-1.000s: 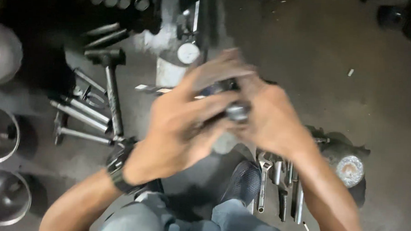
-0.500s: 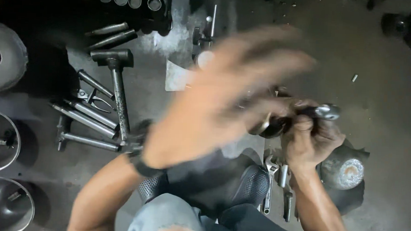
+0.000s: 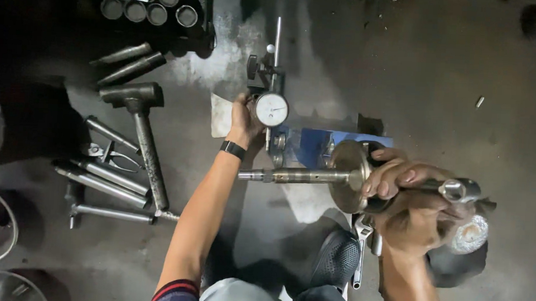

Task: The person handles a shaft assembly with a rotor, places it on a blue block, and rotates it under a dial indicator mounted on a magnetic base to measure runout. They reposition the assembly, tap a component with a hammer, adjust the indicator, and repeatedly spin the shaft while checking the gauge.

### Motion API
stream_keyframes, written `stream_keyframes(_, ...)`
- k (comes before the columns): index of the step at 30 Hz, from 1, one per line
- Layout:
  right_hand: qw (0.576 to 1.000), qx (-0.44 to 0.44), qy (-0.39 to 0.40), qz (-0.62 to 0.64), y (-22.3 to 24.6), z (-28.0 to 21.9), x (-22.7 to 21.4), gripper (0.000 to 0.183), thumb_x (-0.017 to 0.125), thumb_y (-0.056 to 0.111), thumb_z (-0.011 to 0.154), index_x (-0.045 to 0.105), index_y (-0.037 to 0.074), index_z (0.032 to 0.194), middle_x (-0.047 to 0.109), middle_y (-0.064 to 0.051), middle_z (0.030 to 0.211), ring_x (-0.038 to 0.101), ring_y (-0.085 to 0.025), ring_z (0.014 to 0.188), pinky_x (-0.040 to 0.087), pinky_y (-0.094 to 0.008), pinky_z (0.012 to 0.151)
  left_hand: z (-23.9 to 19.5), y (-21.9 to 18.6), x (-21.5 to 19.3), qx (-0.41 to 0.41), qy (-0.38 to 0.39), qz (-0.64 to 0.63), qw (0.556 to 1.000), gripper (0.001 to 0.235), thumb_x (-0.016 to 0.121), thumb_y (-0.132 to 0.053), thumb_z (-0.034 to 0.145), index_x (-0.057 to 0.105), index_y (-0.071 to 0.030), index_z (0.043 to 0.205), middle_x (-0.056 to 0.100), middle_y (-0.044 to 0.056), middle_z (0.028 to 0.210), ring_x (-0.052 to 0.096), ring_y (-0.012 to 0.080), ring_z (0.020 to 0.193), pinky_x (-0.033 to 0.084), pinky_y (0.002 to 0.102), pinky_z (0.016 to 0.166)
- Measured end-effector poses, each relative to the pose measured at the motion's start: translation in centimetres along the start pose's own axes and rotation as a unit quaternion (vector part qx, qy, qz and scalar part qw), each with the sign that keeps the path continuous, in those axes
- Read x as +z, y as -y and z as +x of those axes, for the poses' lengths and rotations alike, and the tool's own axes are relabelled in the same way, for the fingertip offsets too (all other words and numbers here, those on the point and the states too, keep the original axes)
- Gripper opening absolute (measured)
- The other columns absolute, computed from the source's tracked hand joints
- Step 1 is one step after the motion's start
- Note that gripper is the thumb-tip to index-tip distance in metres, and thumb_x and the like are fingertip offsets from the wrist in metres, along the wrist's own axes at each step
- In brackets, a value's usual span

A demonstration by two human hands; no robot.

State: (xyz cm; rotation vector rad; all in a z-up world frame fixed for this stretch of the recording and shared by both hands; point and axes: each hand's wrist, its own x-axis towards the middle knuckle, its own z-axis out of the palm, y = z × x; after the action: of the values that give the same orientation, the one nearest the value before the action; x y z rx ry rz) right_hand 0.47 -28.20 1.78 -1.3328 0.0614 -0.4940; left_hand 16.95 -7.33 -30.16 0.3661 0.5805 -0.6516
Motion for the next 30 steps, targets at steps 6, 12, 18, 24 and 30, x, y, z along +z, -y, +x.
stream_keyframes(6,0.999,-0.018,0.028,0.002,-2.5,0.8,2.2,0.040,0.065,0.041,0.108,0.066,0.000,0.108,0.069,-0.011,0.077,0.071,-0.025,0.065,0.057,-0.048,0.088,3.0,1.5,-3.8,0.055,-0.043,-0.004,0.998,0.031,0.051,-0.026,0.097,0.066,-0.001,0.109,0.073,0.014,0.101,0.072,0.0290,0.093,0.059,0.044,0.087)
stream_keyframes(12,0.990,-0.037,0.127,0.047,-3.3,1.7,2.3,0.050,0.070,0.045,0.098,0.066,-0.004,0.106,0.068,-0.015,0.084,0.070,-0.030,0.072,0.054,-0.054,0.092,1.2,-0.2,-4.0,0.239,-0.139,0.528,0.803,0.042,0.067,-0.011,0.088,0.059,0.010,0.124,0.068,0.023,0.117,0.064,0.0364,0.109,0.051,0.050,0.098)
stream_keyframes(18,0.997,0.068,0.033,0.035,-2.5,-0.6,2.6,0.044,0.073,0.044,0.101,0.069,0.001,0.106,0.070,-0.012,0.080,0.071,-0.027,0.069,0.054,-0.051,0.091,-2.8,-5.4,5.9,0.391,-0.033,0.832,0.392,0.092,0.075,0.007,0.072,0.030,0.005,0.153,0.039,0.030,0.155,0.037,0.0467,0.144,0.024,0.060,0.120)
stream_keyframes(24,0.993,0.100,0.056,0.039,-4.0,-1.5,1.8,0.041,0.073,0.043,0.102,0.069,0.003,0.107,0.069,-0.010,0.083,0.069,-0.024,0.075,0.054,-0.048,0.100,-1.7,-6.6,6.5,0.306,0.028,0.848,0.432,0.097,0.071,0.013,0.072,0.028,-0.004,0.157,0.044,0.027,0.153,0.043,0.0492,0.136,0.037,0.054,0.116)
stream_keyframes(30,0.997,0.071,0.042,0.013,-5.2,-1.0,3.4,0.029,0.072,0.033,0.104,0.071,0.004,0.108,0.072,-0.011,0.085,0.073,-0.024,0.071,0.061,-0.047,0.093,-0.1,-7.4,4.4,0.292,0.031,0.830,0.474,0.079,0.072,0.007,0.086,0.035,-0.011,0.154,0.060,0.026,0.138,0.055,0.0465,0.129,0.050,0.050,0.110)
